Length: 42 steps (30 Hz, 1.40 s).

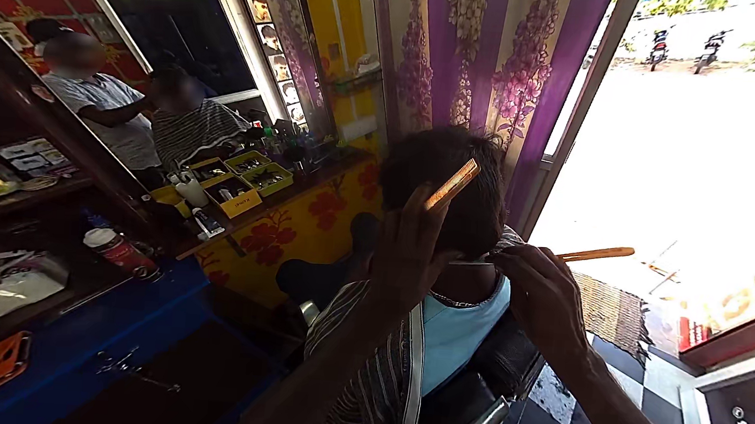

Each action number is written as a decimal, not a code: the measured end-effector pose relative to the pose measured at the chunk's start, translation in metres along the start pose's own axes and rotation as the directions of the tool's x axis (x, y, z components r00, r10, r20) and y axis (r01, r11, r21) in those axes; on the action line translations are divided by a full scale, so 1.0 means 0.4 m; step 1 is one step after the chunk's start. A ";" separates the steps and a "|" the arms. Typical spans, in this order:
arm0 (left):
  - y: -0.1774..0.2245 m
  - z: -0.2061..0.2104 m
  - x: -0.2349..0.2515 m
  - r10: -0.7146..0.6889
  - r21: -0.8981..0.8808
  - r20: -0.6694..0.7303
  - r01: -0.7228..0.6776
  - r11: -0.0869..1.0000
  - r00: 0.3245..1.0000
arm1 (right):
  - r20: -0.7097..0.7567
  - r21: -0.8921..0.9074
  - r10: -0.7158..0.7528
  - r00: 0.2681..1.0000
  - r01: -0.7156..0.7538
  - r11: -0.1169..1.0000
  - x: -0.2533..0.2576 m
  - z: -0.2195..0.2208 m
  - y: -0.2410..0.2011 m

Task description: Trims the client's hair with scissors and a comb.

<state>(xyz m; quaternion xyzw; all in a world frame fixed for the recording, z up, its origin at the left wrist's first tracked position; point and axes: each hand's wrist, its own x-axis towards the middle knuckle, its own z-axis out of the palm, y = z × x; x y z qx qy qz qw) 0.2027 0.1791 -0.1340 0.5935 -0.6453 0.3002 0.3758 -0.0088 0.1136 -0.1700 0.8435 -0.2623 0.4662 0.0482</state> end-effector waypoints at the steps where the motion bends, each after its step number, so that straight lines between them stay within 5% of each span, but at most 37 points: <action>1: -0.002 0.001 0.001 0.005 0.004 -0.002 -0.005 1.000 1.000 | 0.007 -0.012 0.017 1.000 -0.017 1.000 -0.006 0.001 0.000; 5: -0.002 0.002 0.001 0.006 0.013 -0.013 -0.006 1.000 1.000 | 0.164 -0.054 0.041 0.986 -0.032 0.998 -0.031 0.008 -0.002; 9: -0.001 0.002 0.001 0.002 0.001 -0.006 -0.002 1.000 1.000 | 0.055 -0.046 0.048 0.997 -0.046 0.998 -0.011 -0.017 -0.022; 14: -0.003 0.005 0.002 0.007 -0.006 -0.015 -0.007 1.000 1.000 | 0.211 -0.089 0.037 0.977 -0.019 0.996 -0.041 0.000 -0.025; 19: -0.005 0.010 0.003 0.004 -0.012 -0.033 -0.004 1.000 0.999 | 0.043 -0.070 0.016 0.999 -0.013 0.997 -0.013 -0.007 -0.051; 24: -0.009 0.008 0.004 0.000 -0.019 -0.025 0.000 1.000 1.000 | 0.222 -0.092 0.003 0.975 0.018 0.996 -0.041 0.021 -0.047; 29: -0.009 0.008 0.006 -0.002 -0.032 -0.028 0.001 0.999 1.000 | 0.068 -0.090 0.021 0.997 -0.015 0.996 -0.007 0.004 -0.064; 34: -0.011 0.011 0.004 -0.009 -0.032 -0.011 0.008 0.999 1.000 | 0.257 -0.119 0.019 0.966 0.012 0.993 -0.050 0.014 -0.050; 38: -0.017 0.013 -0.001 0.000 -0.045 -0.011 0.000 0.999 1.000 | 0.151 -0.108 0.057 0.987 -0.041 0.993 -0.046 0.003 -0.047; 42: -0.030 -0.043 -0.013 -0.080 -0.198 0.033 0.085 0.976 0.996 | 0.203 -0.053 0.066 0.977 -0.056 0.997 -0.082 0.012 -0.027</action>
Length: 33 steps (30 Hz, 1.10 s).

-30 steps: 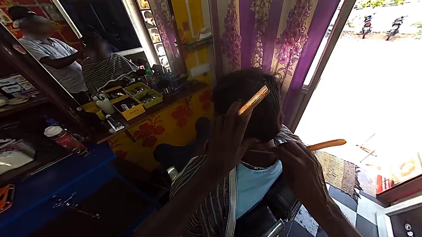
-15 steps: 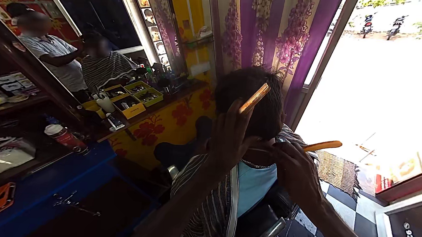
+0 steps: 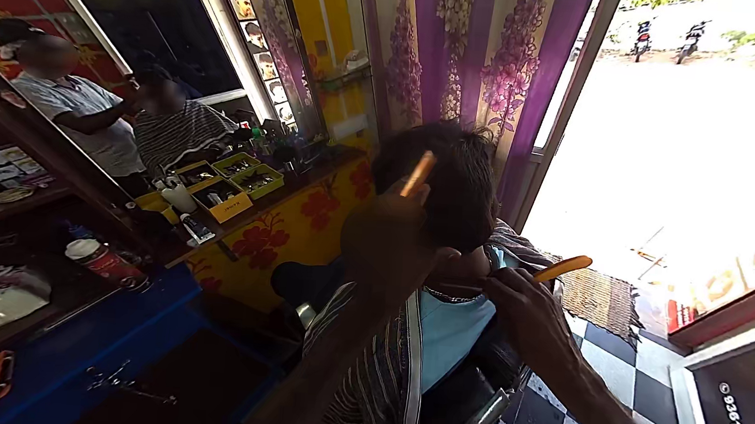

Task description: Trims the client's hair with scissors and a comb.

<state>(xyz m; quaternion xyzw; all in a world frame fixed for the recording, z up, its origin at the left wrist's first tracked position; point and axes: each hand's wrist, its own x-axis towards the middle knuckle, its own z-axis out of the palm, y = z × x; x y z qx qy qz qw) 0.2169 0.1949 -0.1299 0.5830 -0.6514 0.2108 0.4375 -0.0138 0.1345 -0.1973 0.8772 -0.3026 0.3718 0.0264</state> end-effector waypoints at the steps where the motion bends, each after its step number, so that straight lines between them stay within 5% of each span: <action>1: -0.007 -0.018 -0.008 -0.019 -0.074 -0.038 0.016 0.997 0.999 | -0.004 0.029 0.019 1.000 -0.019 0.999 -0.013 -0.001 0.001; 4: -0.047 -0.047 -0.066 -0.032 -0.233 -0.167 -0.008 0.973 0.986 | -0.157 0.177 0.175 0.972 -0.146 0.973 -0.052 -0.037 -0.008; 8: -0.065 -0.046 -0.145 -0.099 -0.343 0.001 0.093 0.935 0.995 | -0.280 0.347 0.414 0.866 -0.310 0.885 -0.129 -0.063 0.008; 12: -0.036 -0.017 -0.148 -0.160 -0.055 0.228 0.177 0.983 0.960 | -0.207 0.501 0.551 0.808 -0.396 0.769 -0.208 -0.028 0.014; 23: 0.013 0.029 -0.142 -0.055 0.187 0.401 -0.023 0.982 0.914 | -0.153 0.562 0.619 0.771 -0.447 0.696 -0.295 -0.023 0.010; 26: 0.052 0.017 -0.121 0.050 0.196 0.294 -0.112 0.974 0.954 | -0.163 0.560 0.630 0.760 -0.454 0.693 -0.301 -0.030 0.019; 28: 0.096 0.005 -0.091 0.013 0.274 0.229 -0.077 0.959 0.973 | -0.162 0.562 0.634 0.756 -0.457 0.689 -0.303 -0.032 0.023; 33: 0.136 0.007 -0.055 -0.138 0.427 0.371 -0.036 0.904 0.918 | -0.154 0.579 0.616 0.772 -0.435 0.689 -0.306 -0.022 0.029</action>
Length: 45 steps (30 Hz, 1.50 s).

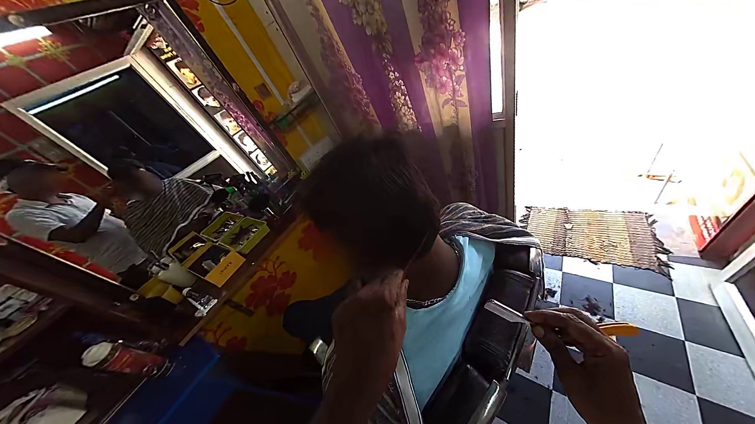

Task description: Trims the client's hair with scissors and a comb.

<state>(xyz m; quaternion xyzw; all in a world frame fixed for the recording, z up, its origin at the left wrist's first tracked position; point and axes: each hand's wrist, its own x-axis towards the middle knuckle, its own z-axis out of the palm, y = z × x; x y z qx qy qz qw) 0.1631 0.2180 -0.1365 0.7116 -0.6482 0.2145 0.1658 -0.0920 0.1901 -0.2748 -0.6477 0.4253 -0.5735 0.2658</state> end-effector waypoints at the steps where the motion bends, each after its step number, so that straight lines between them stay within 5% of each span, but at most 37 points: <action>1: 0.000 0.008 0.000 0.011 -0.001 0.007 -0.011 1.000 1.000 | 0.006 -0.003 -0.001 1.000 0.001 1.000 -0.001 0.001 0.003; 11: -0.061 0.052 -0.025 0.234 -0.050 0.073 -0.231 0.972 0.969 | 0.014 0.024 -0.009 1.000 0.008 1.000 0.028 -0.002 0.010; 14: -0.162 0.004 -0.021 0.266 -0.192 -0.131 -0.288 0.938 0.955 | -0.023 0.026 -0.029 0.999 0.030 0.999 0.036 -0.004 0.008; 19: -0.423 -0.126 0.077 0.119 -0.296 -0.333 -0.224 0.929 0.935 | -0.069 0.103 0.017 0.997 -0.010 0.995 0.036 0.021 -0.002; 23: -0.523 -0.077 0.159 0.190 -0.372 -0.409 -0.353 0.858 0.893 | -0.142 0.112 0.008 0.990 0.009 0.994 0.037 0.069 -0.058; 35: -0.470 0.021 0.229 0.649 -0.151 -0.456 -0.772 0.618 0.609 | -0.428 -0.015 0.011 0.904 -0.019 1.000 -0.117 0.293 -0.273; 38: -0.486 0.046 0.240 0.645 -0.183 -0.563 -0.839 0.512 0.516 | -0.458 -0.064 0.011 0.889 -0.045 0.997 -0.150 0.302 -0.314; 40: -0.503 0.043 0.244 0.527 -0.315 -0.637 -0.815 0.487 0.562 | -0.462 -0.099 -0.027 0.886 -0.022 0.995 -0.148 0.285 -0.335; 43: -0.526 -0.005 0.277 0.322 -0.571 -0.569 -0.645 0.508 0.757 | -0.424 -0.173 -0.126 0.897 0.057 0.983 -0.096 0.246 -0.375; 45: -0.538 -0.027 0.328 0.298 -0.631 -0.551 -0.623 0.463 0.779 | -0.402 -0.229 -0.198 0.894 0.112 0.967 -0.042 0.237 -0.424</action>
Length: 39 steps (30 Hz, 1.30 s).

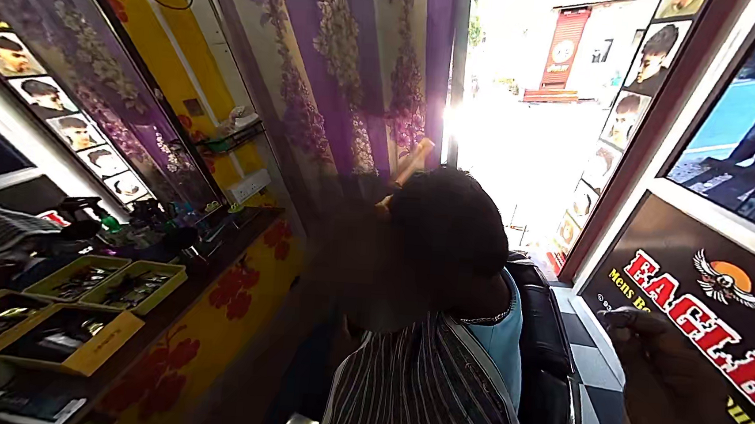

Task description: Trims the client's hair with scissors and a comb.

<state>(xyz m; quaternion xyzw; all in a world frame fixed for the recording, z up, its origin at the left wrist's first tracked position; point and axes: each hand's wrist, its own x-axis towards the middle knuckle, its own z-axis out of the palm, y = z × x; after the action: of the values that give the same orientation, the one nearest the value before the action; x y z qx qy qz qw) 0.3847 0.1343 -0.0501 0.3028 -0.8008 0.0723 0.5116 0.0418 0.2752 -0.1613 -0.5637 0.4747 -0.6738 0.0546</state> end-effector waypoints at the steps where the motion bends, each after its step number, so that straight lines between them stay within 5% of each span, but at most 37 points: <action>1: -0.014 -0.004 0.021 0.025 -0.002 0.014 -0.025 1.000 1.000 | 0.001 -0.048 -0.056 0.998 0.056 0.997 0.030 0.009 -0.028; 6: -0.066 0.030 0.079 0.031 -0.020 0.265 -0.027 0.999 0.964 | 0.159 -0.337 -0.371 0.915 0.403 0.851 0.154 0.079 -0.169; 13: -0.130 0.129 0.080 0.045 -0.056 0.458 -0.022 0.998 0.888 | 0.496 -0.437 -0.521 0.695 0.718 0.541 0.206 0.199 -0.210; 39: -0.104 0.148 0.109 0.007 0.022 0.514 -0.021 1.000 0.858 | 0.726 -0.413 -0.463 0.508 0.861 0.296 0.270 0.283 -0.179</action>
<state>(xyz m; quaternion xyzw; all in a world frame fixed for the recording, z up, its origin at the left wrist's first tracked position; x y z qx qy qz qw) 0.3492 0.0575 -0.0480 0.3122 -0.9093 0.0036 0.2749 0.1279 0.1831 -0.0444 -0.8242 0.3816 -0.2094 -0.3622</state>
